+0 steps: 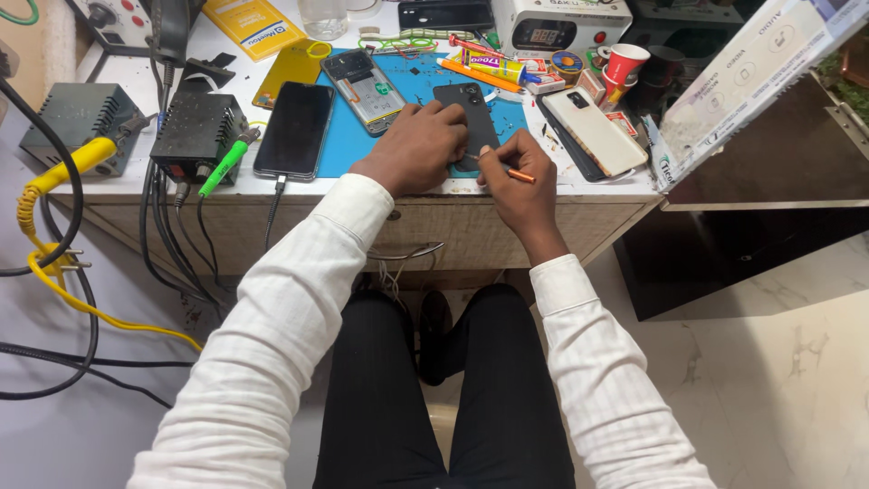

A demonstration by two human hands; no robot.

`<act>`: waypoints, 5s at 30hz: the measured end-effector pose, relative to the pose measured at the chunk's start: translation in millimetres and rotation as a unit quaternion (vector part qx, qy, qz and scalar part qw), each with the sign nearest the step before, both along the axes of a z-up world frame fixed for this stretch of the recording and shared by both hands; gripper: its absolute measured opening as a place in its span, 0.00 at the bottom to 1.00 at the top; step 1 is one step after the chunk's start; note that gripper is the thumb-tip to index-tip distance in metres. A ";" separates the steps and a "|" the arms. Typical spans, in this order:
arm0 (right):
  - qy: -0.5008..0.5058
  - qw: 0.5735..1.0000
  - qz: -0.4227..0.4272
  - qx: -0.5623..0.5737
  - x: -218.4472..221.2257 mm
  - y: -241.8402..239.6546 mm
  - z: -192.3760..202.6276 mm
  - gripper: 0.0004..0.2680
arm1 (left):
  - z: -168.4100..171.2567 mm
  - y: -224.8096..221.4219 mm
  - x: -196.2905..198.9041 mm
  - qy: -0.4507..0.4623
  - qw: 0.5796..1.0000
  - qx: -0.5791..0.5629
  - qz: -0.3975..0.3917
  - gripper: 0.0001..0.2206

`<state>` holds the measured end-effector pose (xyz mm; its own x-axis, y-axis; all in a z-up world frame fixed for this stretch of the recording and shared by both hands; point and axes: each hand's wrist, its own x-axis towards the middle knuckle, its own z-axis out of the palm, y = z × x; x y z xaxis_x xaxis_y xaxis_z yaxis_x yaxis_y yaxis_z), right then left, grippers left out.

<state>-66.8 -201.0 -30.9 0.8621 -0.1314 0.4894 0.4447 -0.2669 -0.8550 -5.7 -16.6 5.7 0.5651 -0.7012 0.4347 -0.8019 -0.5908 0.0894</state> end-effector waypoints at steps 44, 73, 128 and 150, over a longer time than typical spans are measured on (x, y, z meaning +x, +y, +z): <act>-0.073 0.959 -0.121 -0.247 -20.8 15.3 23.3 0.07 | -32.8 34.6 27.8 0.403 0.621 -0.667 -0.087 0.06; 0.006 0.990 -0.077 -0.117 -20.3 14.3 23.3 0.08 | -3.4 2.6 -2.4 0.055 0.858 -0.480 0.177 0.17; -0.026 0.983 -0.107 -0.144 -22.9 16.1 22.4 0.07 | 79.4 38.9 -105.6 -0.002 0.886 -0.447 0.120 0.18; -0.008 0.993 -0.041 -0.107 -7.1 -4.7 34.7 0.07 | -23.0 -26.8 -107.0 -0.006 0.984 -0.158 0.081 0.31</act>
